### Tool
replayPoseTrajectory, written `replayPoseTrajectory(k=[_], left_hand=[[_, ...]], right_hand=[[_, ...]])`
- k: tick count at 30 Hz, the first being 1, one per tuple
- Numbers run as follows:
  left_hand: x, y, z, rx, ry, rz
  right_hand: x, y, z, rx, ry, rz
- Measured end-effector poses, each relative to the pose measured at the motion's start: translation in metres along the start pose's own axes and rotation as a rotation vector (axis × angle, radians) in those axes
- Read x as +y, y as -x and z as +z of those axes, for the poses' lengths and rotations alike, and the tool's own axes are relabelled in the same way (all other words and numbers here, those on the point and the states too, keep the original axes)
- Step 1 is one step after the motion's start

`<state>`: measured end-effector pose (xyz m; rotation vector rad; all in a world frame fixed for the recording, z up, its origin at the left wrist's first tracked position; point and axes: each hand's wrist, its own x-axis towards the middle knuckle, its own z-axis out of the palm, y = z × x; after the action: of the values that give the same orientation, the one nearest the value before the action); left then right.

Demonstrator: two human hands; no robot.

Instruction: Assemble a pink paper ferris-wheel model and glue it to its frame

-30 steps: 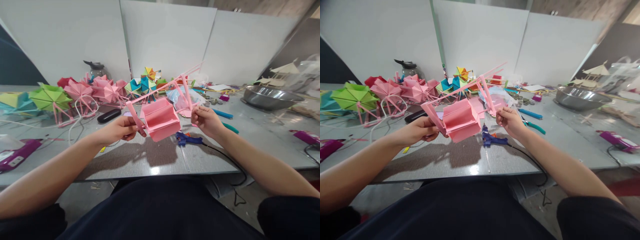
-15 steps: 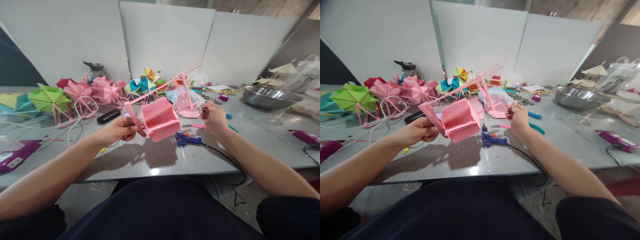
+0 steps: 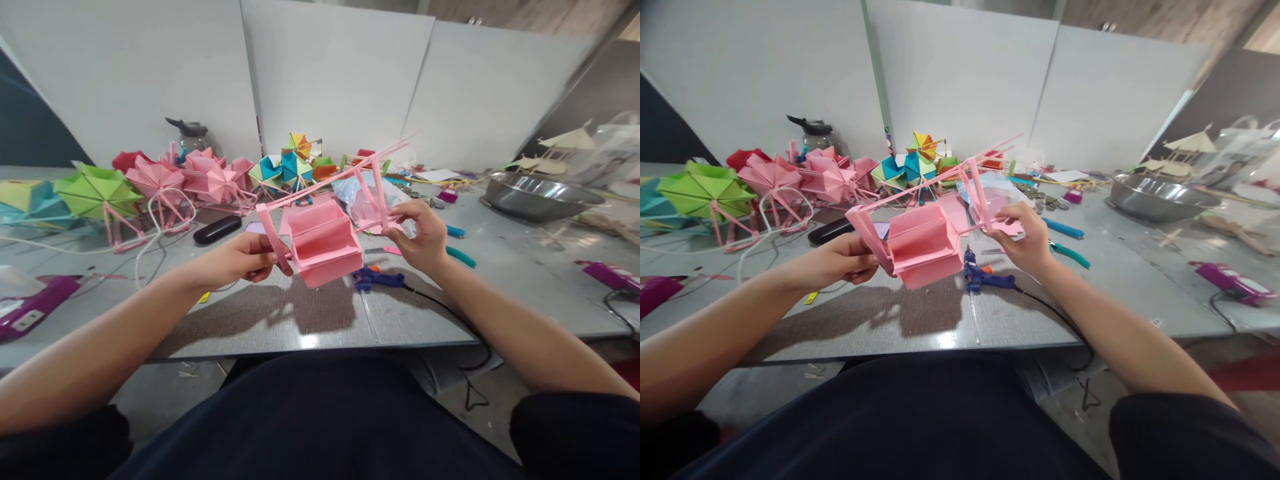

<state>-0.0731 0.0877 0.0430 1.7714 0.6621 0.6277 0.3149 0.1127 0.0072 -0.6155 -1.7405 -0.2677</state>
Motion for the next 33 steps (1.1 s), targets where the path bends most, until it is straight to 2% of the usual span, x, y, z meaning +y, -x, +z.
replayPoseTrajectory(k=[6, 20, 24, 28, 33], left_hand=[[0.0012, 0.0015, -0.0001, -0.007, -0.037, -0.027], [0.0031, 0.0019, 0.0008, -0.036, -0.029, -0.021], [0.0016, 0.0023, -0.0006, -0.002, 0.001, -0.063], [-0.0001, 0.0019, -0.0019, 0.027, 0.08, -0.047], [0.0005, -0.0005, -0.0001, 0.082, 0.137, 0.005]], right_hand=[[-0.0041, -0.0017, -0.0036, -0.004, 0.029, -0.053], [-0.0074, 0.0011, -0.0035, 0.001, 0.009, 0.15], [-0.0039, 0.0017, -0.0033, -0.012, 0.009, 0.127], [0.0006, 0.0041, -0.0019, -0.014, -0.042, 0.098], [0.001, 0.0027, -0.0036, 0.089, -0.017, 0.123]])
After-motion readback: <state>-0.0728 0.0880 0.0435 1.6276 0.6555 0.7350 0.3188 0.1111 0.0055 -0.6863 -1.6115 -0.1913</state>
